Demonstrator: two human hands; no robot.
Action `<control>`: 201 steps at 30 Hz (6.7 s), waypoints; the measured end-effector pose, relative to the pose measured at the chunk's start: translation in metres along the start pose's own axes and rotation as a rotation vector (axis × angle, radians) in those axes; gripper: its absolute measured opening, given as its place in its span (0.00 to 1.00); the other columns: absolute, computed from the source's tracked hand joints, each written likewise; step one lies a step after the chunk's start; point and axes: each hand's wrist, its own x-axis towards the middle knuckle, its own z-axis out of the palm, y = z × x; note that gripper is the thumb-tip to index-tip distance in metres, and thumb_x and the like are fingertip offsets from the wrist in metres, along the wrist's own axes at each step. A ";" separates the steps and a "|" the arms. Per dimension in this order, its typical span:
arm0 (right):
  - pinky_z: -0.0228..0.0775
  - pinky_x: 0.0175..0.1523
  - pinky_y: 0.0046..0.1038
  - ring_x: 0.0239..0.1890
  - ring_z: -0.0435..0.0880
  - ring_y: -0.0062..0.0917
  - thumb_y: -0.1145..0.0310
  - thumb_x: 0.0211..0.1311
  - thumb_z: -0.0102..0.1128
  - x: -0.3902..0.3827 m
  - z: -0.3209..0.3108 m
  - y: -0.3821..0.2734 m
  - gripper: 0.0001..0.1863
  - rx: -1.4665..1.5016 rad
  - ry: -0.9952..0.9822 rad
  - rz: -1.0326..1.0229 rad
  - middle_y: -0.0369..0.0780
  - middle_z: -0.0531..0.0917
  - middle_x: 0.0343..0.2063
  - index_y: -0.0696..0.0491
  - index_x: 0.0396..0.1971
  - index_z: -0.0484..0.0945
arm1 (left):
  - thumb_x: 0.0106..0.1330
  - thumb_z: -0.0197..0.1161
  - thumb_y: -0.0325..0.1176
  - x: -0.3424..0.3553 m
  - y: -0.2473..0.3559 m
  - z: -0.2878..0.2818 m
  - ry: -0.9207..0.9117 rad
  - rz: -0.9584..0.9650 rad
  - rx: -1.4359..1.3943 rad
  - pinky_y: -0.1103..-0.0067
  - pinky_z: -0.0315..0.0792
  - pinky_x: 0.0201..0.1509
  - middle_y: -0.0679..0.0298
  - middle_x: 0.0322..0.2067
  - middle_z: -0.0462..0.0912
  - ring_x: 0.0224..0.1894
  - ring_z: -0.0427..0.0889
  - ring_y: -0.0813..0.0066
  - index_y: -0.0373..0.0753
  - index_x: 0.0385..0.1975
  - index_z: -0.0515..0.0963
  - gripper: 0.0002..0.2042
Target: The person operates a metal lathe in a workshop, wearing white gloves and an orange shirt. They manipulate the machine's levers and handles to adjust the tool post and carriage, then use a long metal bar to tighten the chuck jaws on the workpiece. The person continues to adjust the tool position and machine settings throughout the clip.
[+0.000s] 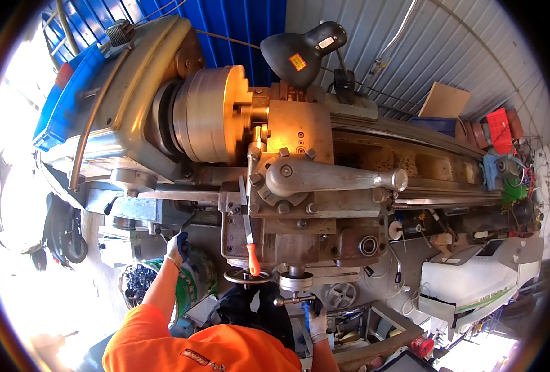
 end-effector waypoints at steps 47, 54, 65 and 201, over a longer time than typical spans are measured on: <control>0.72 0.25 0.27 0.21 0.80 0.21 0.69 0.58 0.66 0.009 0.008 -0.041 0.06 -0.482 0.039 0.096 0.38 0.84 0.23 0.55 0.30 0.81 | 0.65 0.55 0.37 -0.039 -0.231 0.021 -0.997 0.770 1.196 0.71 0.66 0.63 0.59 0.54 0.78 0.58 0.74 0.67 0.38 0.55 0.74 0.20; 0.75 0.30 0.35 0.22 0.85 0.31 0.53 0.59 0.65 0.007 0.106 0.017 0.19 -0.759 -0.094 -0.018 0.43 0.85 0.21 0.56 0.32 0.84 | 0.62 0.62 0.41 -0.073 -0.184 0.011 -0.846 0.222 1.161 0.76 0.64 0.64 0.64 0.56 0.77 0.58 0.73 0.75 0.39 0.55 0.75 0.23; 0.63 0.21 0.22 0.13 0.71 0.17 0.65 0.62 0.62 -0.017 0.031 -0.142 0.15 0.149 -0.461 0.483 0.33 0.74 0.13 0.63 0.39 0.81 | 0.67 0.52 0.41 -0.047 -0.212 0.018 -0.977 0.581 1.412 0.73 0.57 0.70 0.60 0.60 0.72 0.65 0.66 0.69 0.40 0.58 0.71 0.21; 0.72 0.27 0.26 0.27 0.79 0.25 0.53 0.62 0.63 0.029 0.469 -0.498 0.18 0.869 -0.983 0.306 0.38 0.77 0.28 0.52 0.40 0.75 | 0.63 0.61 0.44 -0.010 -0.167 -0.168 -0.158 0.240 0.596 0.74 0.75 0.41 0.56 0.35 0.85 0.37 0.83 0.66 0.33 0.46 0.80 0.20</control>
